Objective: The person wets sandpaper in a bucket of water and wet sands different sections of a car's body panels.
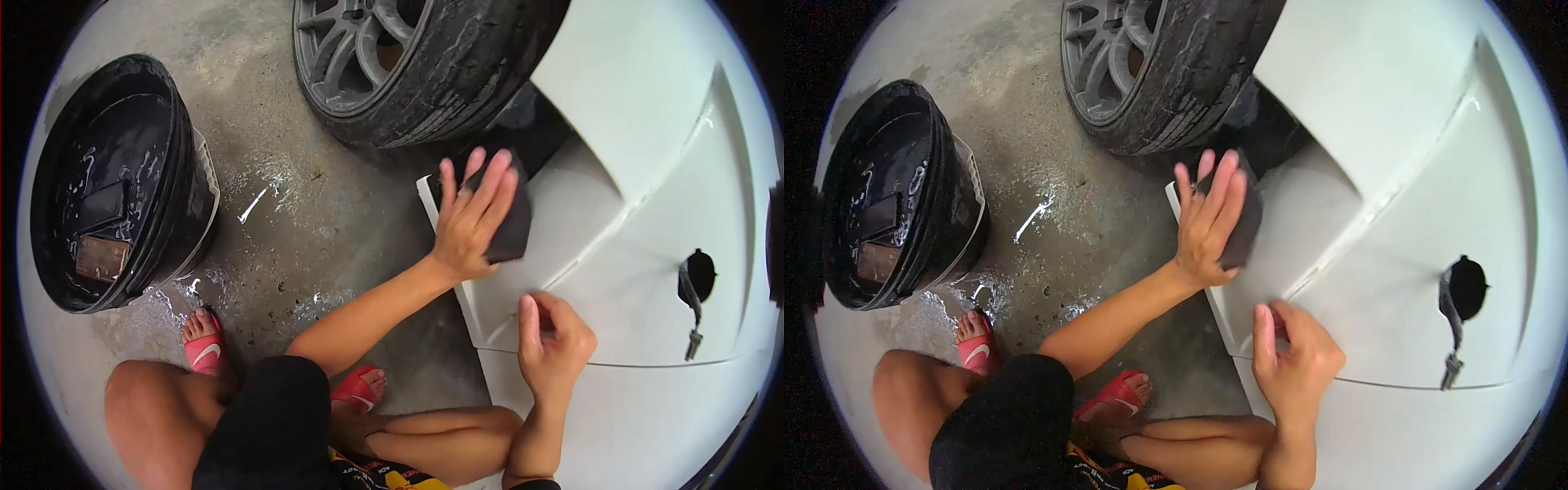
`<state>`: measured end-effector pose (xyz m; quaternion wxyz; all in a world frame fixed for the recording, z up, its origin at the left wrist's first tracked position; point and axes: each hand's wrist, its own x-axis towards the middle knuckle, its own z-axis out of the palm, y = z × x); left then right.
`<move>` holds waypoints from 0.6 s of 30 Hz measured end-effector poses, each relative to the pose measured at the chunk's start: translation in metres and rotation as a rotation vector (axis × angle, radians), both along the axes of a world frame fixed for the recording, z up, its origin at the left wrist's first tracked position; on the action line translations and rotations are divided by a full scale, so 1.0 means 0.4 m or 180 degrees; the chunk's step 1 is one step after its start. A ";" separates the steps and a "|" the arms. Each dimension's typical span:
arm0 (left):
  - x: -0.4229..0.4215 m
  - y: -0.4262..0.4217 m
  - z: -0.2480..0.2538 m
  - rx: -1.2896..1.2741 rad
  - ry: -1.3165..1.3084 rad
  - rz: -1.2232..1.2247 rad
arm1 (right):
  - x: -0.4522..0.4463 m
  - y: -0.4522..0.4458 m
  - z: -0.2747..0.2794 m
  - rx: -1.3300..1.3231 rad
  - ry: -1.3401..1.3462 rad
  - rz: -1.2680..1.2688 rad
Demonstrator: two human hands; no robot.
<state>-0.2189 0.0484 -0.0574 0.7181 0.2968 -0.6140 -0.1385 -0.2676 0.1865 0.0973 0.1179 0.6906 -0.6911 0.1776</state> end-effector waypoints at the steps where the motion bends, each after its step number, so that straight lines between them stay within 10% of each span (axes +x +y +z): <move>1: 0.032 -0.037 0.061 -0.0058 -0.0056 -0.0008 | -0.002 0.002 -0.003 -0.0005 -0.0061 0.0020; 18: 0.002 -0.009 0.011 0.0336 0.0160 -0.0127 | -0.017 -0.003 -0.025 -0.0259 0.0283 0.0139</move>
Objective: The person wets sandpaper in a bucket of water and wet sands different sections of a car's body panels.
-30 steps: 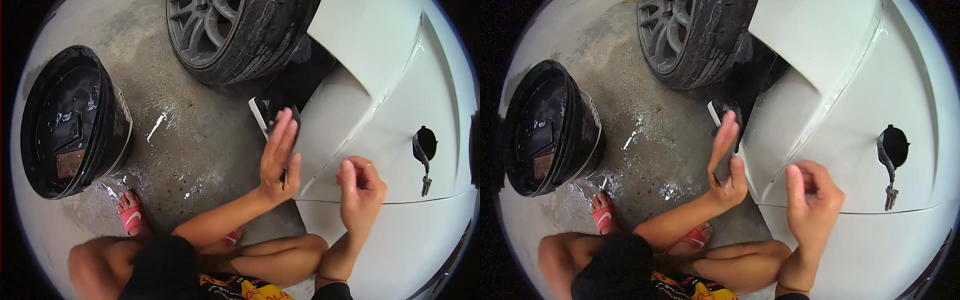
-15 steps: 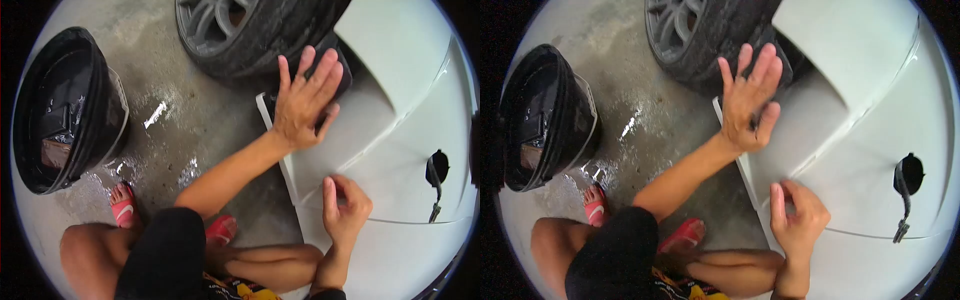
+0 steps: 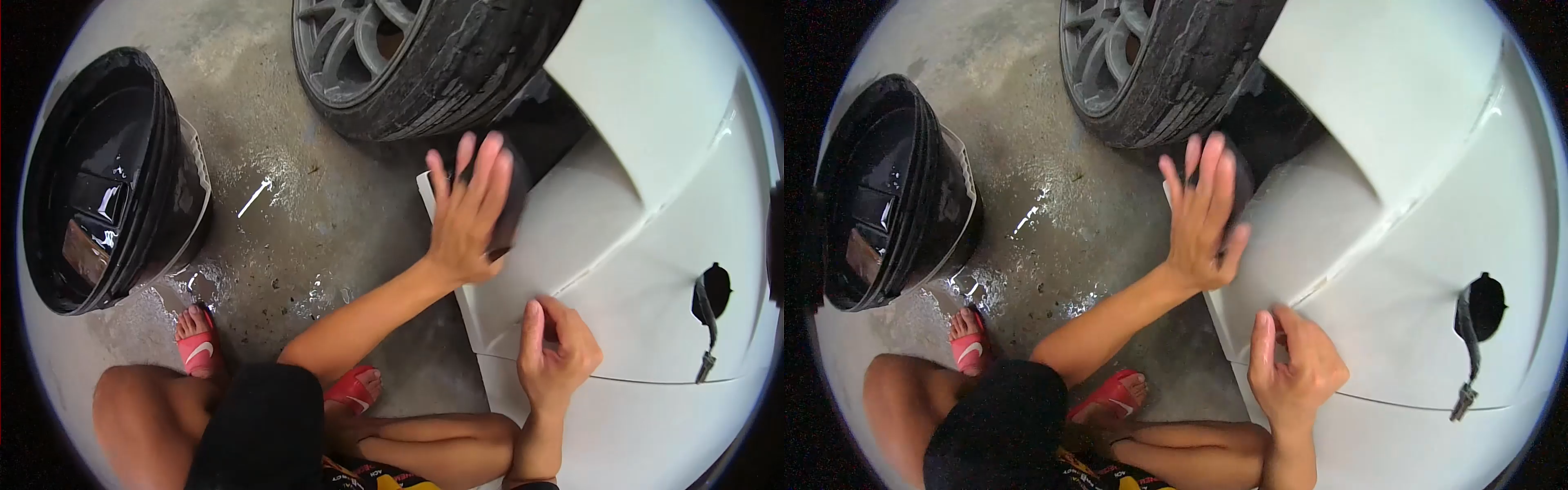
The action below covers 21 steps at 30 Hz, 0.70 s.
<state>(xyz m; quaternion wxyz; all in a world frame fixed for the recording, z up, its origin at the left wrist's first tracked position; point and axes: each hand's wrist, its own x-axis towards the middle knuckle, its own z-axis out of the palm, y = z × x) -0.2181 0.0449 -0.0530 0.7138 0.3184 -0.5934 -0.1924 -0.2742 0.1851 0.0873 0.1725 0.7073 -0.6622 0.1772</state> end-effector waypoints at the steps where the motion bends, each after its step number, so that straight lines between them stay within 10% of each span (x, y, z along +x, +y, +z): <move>1: 0.026 -0.044 0.056 -0.0184 0.0033 0.0031 | -0.004 -0.001 -0.004 -0.0030 -0.0030 0.0079; 6: 0.004 0.025 -0.098 0.0136 -0.0375 -0.0103 | 0.000 0.005 -0.002 0.0005 0.0072 -0.0085; 11: 0.051 -0.101 0.107 -0.0465 -0.0360 0.0154 | 0.008 0.002 0.008 0.0110 -0.0146 -0.0025; 15: 0.023 -0.007 -0.045 -0.0353 -0.0618 -0.0111 | 0.009 0.006 0.014 0.0197 -0.0228 -0.0190; 21: 0.042 -0.055 0.094 -0.0630 -0.0584 0.0103 | 0.008 0.005 0.016 0.0202 -0.0356 -0.0097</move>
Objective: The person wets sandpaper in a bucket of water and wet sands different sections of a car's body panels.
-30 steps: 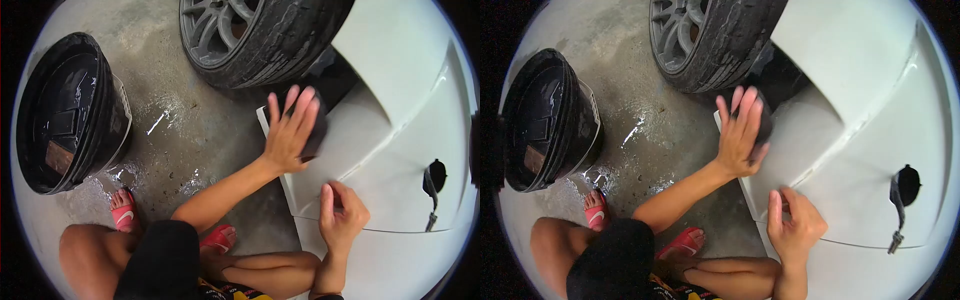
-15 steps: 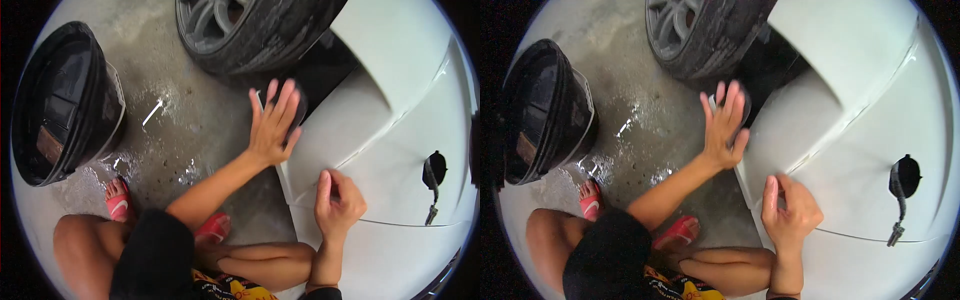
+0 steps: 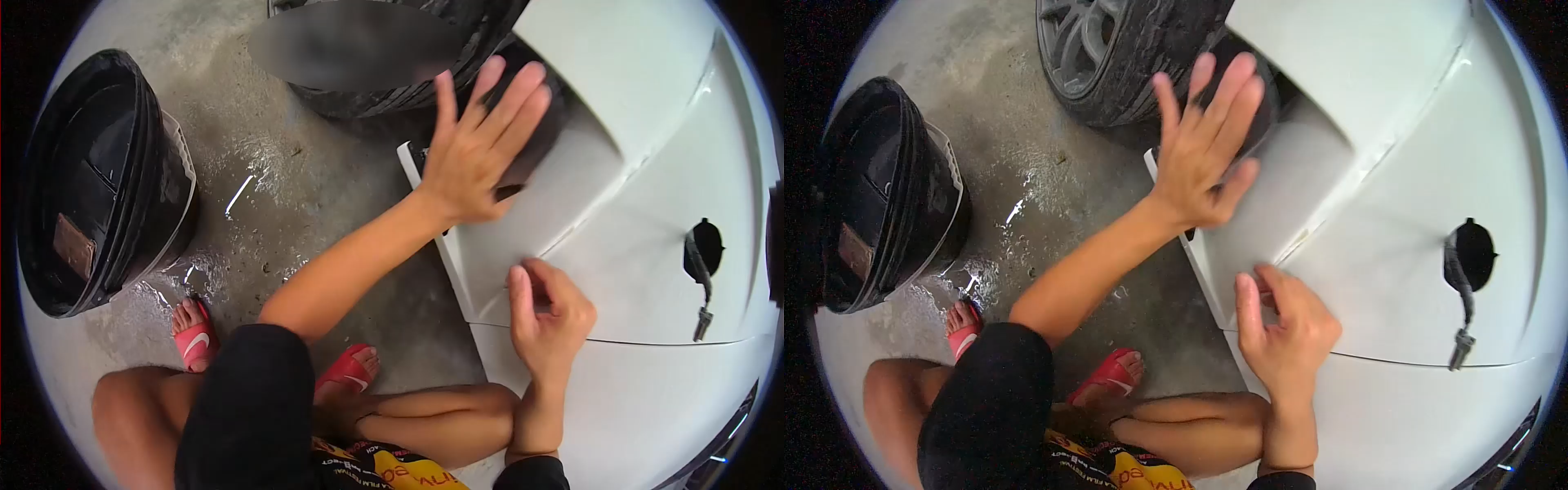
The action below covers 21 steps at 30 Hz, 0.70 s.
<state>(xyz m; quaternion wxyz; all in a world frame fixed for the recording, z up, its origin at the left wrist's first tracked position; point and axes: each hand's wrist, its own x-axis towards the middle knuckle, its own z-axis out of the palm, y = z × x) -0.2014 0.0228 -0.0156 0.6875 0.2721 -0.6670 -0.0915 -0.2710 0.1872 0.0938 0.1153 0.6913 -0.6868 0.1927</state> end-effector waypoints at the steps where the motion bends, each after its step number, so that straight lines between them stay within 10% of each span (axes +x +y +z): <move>1: -0.003 -0.003 -0.036 -0.0055 -0.0084 0.0111 | -0.006 -0.006 0.007 -0.0012 0.0137 -0.0005; 7: 0.010 -0.026 0.026 -0.0153 -0.0199 0.0025 | -0.002 -0.004 0.001 -0.0082 0.0203 0.0056; 12: -0.028 0.086 -0.190 0.0365 -0.0421 -0.0218 | -0.005 0.002 -0.005 0.0014 0.0144 -0.0054; 16: 0.015 -0.002 -0.001 -0.0023 -0.0247 0.0185 | 0.003 0.003 0.001 0.0101 0.0046 -0.0011; 21: -0.088 0.203 -0.296 0.0875 -0.0351 -0.0308 | 0.000 0.002 -0.003 -0.0003 -0.0008 -0.0030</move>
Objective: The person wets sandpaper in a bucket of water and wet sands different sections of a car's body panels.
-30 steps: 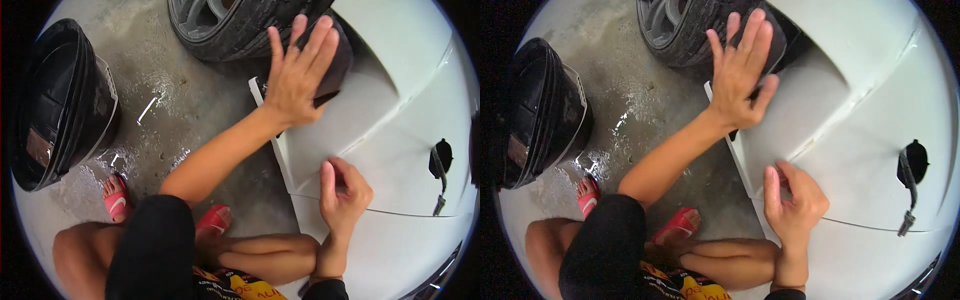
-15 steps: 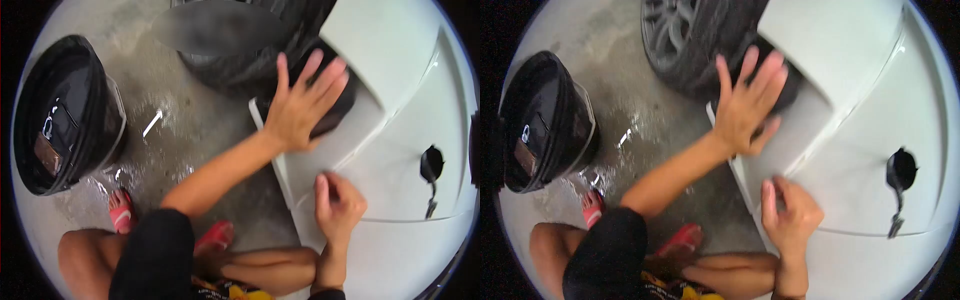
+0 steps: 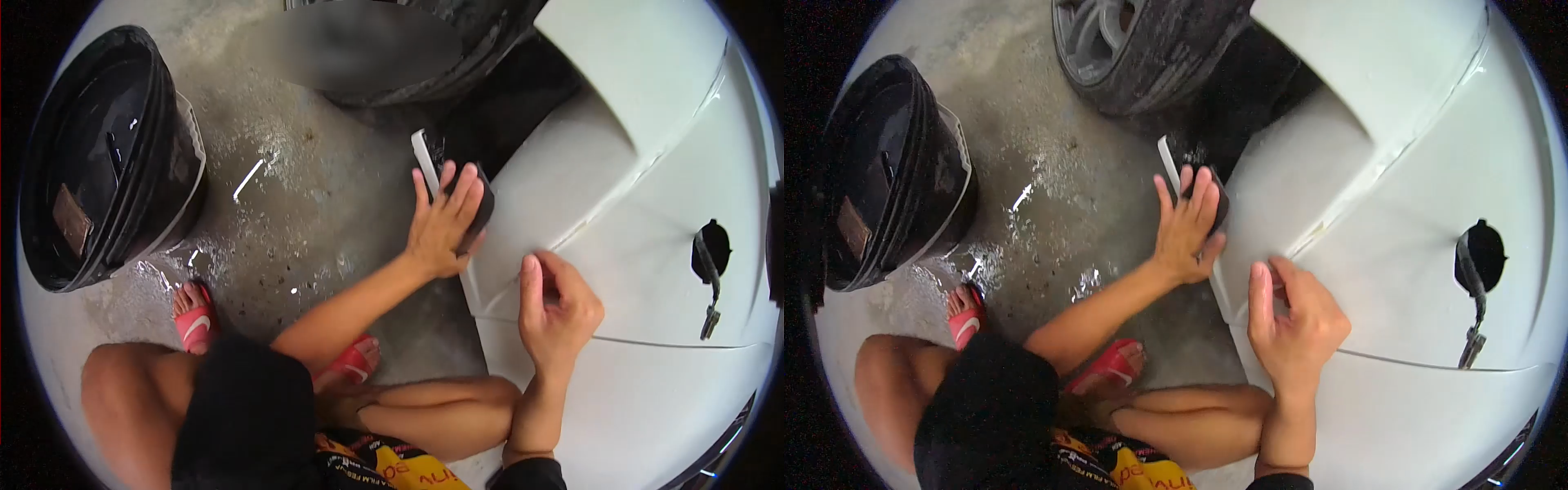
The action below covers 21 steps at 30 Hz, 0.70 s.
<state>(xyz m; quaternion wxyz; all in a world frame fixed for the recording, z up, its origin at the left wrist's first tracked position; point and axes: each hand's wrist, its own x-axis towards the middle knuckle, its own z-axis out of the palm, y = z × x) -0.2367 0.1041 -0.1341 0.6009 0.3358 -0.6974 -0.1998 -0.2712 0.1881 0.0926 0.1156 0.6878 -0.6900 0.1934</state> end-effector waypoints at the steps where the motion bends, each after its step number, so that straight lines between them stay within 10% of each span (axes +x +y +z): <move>1: 0.011 -0.035 0.058 0.0002 0.0187 0.0062 | -0.006 0.000 -0.002 -0.0057 -0.0019 0.0057; 4: 0.034 -0.112 0.225 -0.0198 0.0510 0.0347 | -0.013 -0.013 -0.014 -0.0055 0.0028 0.0105; 21: -0.014 0.116 0.133 0.1652 0.1192 -0.0281 | 0.034 0.008 0.020 0.0269 -0.0346 -0.0403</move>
